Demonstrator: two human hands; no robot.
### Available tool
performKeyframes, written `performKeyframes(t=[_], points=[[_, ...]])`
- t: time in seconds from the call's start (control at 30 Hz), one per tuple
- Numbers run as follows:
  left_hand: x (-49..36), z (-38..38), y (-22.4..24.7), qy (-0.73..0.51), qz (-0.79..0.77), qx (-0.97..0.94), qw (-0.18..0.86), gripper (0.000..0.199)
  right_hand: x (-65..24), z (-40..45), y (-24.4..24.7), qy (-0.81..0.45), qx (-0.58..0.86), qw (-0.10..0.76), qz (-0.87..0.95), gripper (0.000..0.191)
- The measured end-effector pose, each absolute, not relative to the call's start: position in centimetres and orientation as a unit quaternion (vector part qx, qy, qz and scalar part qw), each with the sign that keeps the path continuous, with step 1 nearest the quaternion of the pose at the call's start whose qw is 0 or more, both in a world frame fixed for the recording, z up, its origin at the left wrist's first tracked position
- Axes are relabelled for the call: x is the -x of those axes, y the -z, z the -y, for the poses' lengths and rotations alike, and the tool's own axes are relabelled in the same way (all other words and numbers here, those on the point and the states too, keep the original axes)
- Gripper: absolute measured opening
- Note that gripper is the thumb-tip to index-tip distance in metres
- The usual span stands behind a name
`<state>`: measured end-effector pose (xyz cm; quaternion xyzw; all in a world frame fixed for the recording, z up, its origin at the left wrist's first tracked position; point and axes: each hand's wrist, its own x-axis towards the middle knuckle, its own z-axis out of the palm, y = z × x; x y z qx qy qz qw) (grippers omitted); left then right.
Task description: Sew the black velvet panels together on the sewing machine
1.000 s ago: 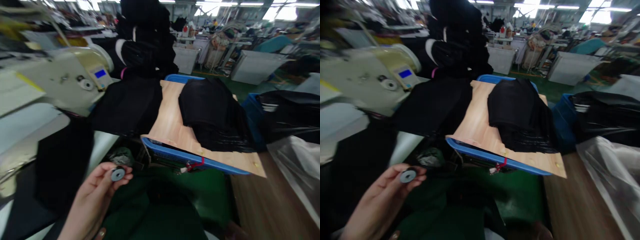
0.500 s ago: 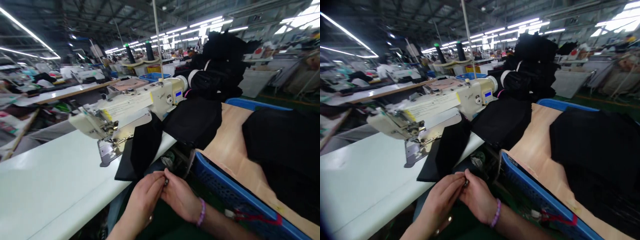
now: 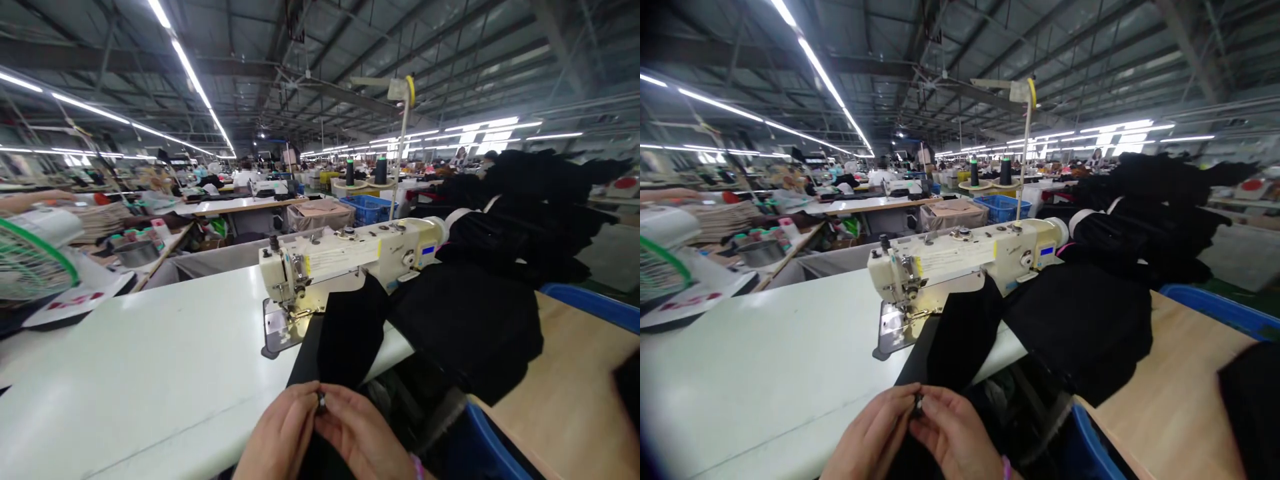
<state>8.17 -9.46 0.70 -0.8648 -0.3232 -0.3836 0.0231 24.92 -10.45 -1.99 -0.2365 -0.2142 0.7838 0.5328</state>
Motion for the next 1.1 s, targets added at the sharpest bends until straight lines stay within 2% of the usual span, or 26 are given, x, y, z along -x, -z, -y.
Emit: performKeyframes(t=[0.2, 0.33, 0.47, 0.77, 0.97, 1.1], points=[[-8.2, 8.0, -1.7, 0.356, 0.362, 0.861, -0.017, 0.016, -24.4, 9.3, 0.6, -0.764, 0.243, 0.554, 0.226, 0.035], [-8.4, 7.6, -2.4, 0.367, 0.361, 0.857, 0.0, 0.012, -24.3, 9.1, -0.2, -0.746, 0.257, 0.571, 0.228, 0.032], [-8.3, 7.3, -2.6, 0.36, 0.342, 0.868, 0.006, 0.011, -24.6, 8.8, -0.5, -0.757, 0.27, 0.55, 0.226, 0.033], [-8.7, 7.7, -2.1, 0.413, 0.367, 0.828, -0.1, 0.015, -24.8, 8.6, -0.1, -0.764, 0.28, 0.537, 0.221, 0.035], [-8.4, 7.3, -2.2, 0.377, 0.38, 0.824, -0.185, 0.022, -25.3, 8.5, 0.4, -0.718, 0.315, 0.569, 0.247, 0.037], [-8.4, 7.1, -2.5, 0.395, 0.394, 0.795, -0.24, 0.009, -25.6, 8.3, 0.4, -0.72, 0.317, 0.563, 0.254, 0.038]])
